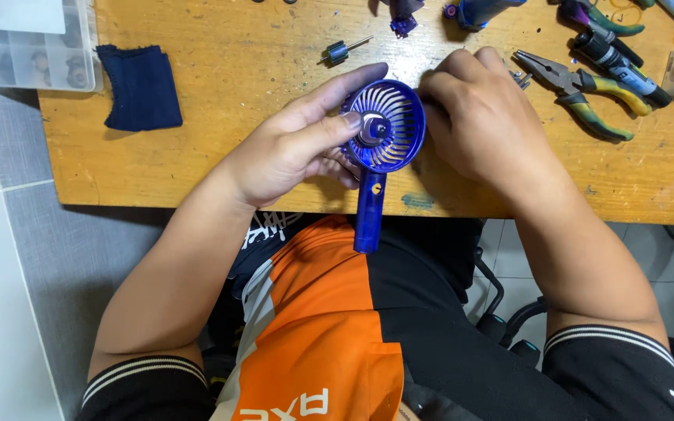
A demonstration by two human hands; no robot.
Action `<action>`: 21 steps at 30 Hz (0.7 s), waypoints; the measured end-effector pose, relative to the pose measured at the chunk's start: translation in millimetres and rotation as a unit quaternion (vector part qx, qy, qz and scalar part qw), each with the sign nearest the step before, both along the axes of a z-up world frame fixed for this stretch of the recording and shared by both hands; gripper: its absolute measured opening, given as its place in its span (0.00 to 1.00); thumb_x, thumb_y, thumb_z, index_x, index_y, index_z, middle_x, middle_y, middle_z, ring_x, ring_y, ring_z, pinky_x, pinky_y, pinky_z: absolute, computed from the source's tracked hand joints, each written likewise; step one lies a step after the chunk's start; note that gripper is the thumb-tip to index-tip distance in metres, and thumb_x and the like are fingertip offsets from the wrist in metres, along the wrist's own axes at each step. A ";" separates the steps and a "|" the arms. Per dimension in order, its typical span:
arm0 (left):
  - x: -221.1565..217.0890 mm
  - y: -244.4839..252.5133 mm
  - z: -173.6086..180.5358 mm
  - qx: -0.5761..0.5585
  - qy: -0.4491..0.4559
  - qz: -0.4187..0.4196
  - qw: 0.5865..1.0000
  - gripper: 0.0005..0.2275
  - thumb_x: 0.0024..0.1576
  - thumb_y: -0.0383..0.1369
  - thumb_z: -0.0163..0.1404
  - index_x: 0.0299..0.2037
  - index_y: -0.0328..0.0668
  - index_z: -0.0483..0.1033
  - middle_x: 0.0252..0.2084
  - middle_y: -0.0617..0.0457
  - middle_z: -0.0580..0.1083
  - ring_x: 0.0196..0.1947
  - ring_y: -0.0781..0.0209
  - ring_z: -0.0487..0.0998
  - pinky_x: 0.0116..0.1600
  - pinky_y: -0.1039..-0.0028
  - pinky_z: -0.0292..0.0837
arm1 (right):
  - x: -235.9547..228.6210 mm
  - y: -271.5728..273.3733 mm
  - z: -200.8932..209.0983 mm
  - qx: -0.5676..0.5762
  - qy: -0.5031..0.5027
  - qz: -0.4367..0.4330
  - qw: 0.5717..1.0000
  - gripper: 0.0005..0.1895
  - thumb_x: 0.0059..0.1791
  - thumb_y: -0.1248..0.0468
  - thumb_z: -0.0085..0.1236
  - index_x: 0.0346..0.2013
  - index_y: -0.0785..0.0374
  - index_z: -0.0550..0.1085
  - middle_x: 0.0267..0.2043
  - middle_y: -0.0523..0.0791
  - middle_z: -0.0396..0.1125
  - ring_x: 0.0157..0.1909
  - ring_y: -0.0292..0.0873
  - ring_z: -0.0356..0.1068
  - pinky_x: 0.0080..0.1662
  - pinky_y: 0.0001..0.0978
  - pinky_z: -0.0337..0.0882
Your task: The person assembles a blue portable fan by inserting a fan blade into the motor housing and securing it with a metal clip. They use a screwdriver to tighten the clip and then attach the front protective cage to complete the assembly.
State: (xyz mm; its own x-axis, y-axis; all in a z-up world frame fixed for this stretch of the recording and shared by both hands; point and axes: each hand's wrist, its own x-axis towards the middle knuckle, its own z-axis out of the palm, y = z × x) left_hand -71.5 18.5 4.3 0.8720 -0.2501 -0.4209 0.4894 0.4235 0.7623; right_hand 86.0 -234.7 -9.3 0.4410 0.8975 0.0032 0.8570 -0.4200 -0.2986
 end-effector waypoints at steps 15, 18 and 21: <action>81.2 -6.8 -0.6 0.029 -0.223 0.046 0.973 0.23 0.79 0.45 0.47 0.83 0.54 0.62 0.80 0.35 0.70 0.76 0.36 0.80 0.69 0.54 0.94 | 28.3 -0.2 34.5 0.398 0.138 -0.015 0.907 0.09 0.65 0.77 0.66 0.55 0.82 0.75 0.49 0.63 0.75 0.49 0.57 0.75 0.53 0.45 0.74; 94.6 -8.0 -9.1 0.087 -0.243 0.041 0.965 0.28 0.77 0.53 0.46 0.82 0.49 0.63 0.82 0.37 0.67 0.82 0.40 0.73 0.79 0.57 0.84 | 40.1 -6.1 14.8 0.491 0.084 -0.030 0.867 0.07 0.65 0.81 0.62 0.55 0.79 0.71 0.48 0.63 0.73 0.49 0.58 0.74 0.50 0.43 0.78; 90.9 -12.0 -17.0 0.062 -0.234 0.030 0.970 0.31 0.74 0.49 0.54 0.84 0.48 0.59 0.81 0.35 0.69 0.79 0.42 0.75 0.81 0.55 0.82 | 45.5 -13.1 1.6 0.440 0.082 -0.011 0.894 0.10 0.61 0.76 0.69 0.52 0.78 0.75 0.46 0.59 0.74 0.49 0.55 0.72 0.53 0.45 0.73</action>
